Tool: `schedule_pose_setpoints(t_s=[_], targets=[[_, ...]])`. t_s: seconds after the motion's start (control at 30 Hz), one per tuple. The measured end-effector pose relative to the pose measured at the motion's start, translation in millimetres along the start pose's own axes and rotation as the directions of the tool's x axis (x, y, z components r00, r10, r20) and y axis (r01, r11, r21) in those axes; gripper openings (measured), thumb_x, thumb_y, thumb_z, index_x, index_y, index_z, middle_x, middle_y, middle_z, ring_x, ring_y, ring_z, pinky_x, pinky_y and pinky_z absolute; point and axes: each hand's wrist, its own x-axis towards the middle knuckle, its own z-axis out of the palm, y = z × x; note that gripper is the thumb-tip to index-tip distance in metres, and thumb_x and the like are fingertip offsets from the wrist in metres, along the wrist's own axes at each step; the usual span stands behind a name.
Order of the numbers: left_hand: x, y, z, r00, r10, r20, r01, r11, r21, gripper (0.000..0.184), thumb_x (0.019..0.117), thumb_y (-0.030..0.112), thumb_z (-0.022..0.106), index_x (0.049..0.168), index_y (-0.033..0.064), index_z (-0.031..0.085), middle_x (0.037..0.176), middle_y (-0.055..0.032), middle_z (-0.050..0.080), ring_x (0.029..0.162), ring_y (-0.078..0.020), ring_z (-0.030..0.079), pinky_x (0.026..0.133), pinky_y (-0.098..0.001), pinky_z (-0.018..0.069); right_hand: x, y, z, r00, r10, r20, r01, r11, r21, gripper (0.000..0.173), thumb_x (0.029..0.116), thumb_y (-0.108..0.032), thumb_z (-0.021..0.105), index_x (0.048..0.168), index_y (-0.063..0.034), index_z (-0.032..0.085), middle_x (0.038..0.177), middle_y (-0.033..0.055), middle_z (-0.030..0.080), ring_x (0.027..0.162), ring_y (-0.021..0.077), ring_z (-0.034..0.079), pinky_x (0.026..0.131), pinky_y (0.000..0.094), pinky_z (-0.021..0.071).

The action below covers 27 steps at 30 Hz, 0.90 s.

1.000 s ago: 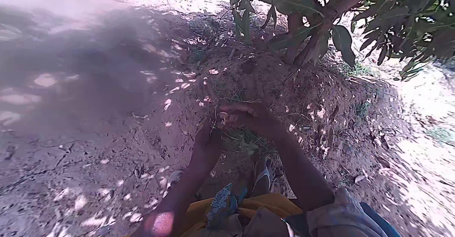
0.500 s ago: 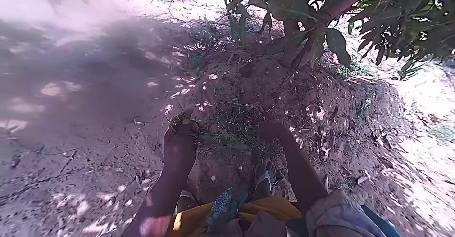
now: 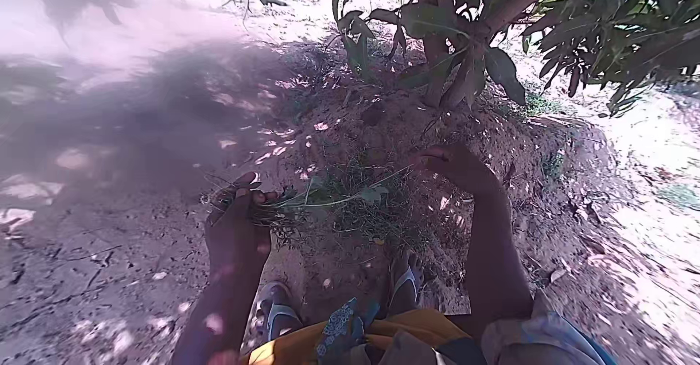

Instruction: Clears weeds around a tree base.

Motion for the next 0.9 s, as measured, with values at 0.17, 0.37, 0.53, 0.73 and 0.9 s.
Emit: schedule_pose_setpoints(t_s=[0.17, 0.37, 0.53, 0.73, 0.9], targets=[[-6, 7, 4, 1.000, -0.014, -0.010, 0.014, 1.000, 0.004, 0.027, 0.1095, 0.007, 0.034, 0.116, 0.0074, 0.060, 0.074, 0.0081, 0.061, 0.065, -0.0053, 0.065, 0.070, -0.0238, 0.0601, 4, -29, 31, 0.908, -0.406, -0.101, 0.415, 0.843, 0.343, 0.019, 0.0982, -0.004, 0.057, 0.105, 0.0038, 0.072, 0.100, 0.0058, 0.077, 0.087, 0.0048, 0.072, 0.079, 0.0216, 0.0599], [-9, 10, 7, 0.999, -0.034, 0.020, 0.034, 0.999, 0.009, 0.028, 0.1105, 0.010, 0.033, 0.121, 0.0093, 0.059, 0.076, 0.0082, 0.064, 0.065, -0.0051, 0.067, 0.068, -0.0240, 0.0607, 32, -3, 68, 0.992, 0.068, 0.105, -0.069, 0.998, 0.009, 0.022, 0.1062, -0.005, 0.051, 0.115, 0.0017, 0.070, 0.106, 0.0153, 0.074, 0.091, 0.0230, 0.070, 0.085, 0.0409, 0.0555], [-9, 12, 7, 0.996, -0.088, 0.017, 0.087, 0.994, 0.060, 0.024, 0.1106, 0.016, 0.038, 0.121, 0.0132, 0.060, 0.071, 0.0091, 0.056, 0.057, -0.0016, 0.057, 0.057, -0.0180, 0.0528, 37, -3, 87, 0.986, 0.004, 0.169, -0.033, 0.985, 0.167, 0.028, 0.1075, -0.004, 0.045, 0.129, 0.0017, 0.062, 0.106, 0.0172, 0.071, 0.089, 0.0228, 0.070, 0.084, 0.0393, 0.0578], [-24, 4, 15, 0.957, -0.254, 0.139, 0.231, 0.960, 0.159, 0.021, 0.1043, 0.001, 0.045, 0.116, 0.0038, 0.063, 0.069, 0.0046, 0.059, 0.052, -0.0022, 0.054, 0.051, -0.0161, 0.0488, 32, -25, 129, 0.989, -0.010, 0.149, -0.013, 0.988, 0.151, 0.027, 0.1058, -0.007, 0.053, 0.131, -0.0004, 0.060, 0.102, 0.0144, 0.069, 0.075, 0.0188, 0.066, 0.071, 0.0355, 0.0564], [-35, -4, 22, 0.878, -0.425, 0.219, 0.383, 0.900, 0.207, 0.022, 0.1091, 0.009, 0.040, 0.106, 0.0035, 0.061, 0.086, -0.0026, 0.069, 0.075, -0.0088, 0.068, 0.070, -0.0240, 0.0571, 23, -48, 152, 0.953, -0.086, 0.292, 0.088, 0.996, 0.007, 0.023, 0.1035, -0.002, 0.050, 0.114, 0.0070, 0.068, 0.100, 0.0204, 0.070, 0.088, 0.0253, 0.065, 0.084, 0.0390, 0.0510]])
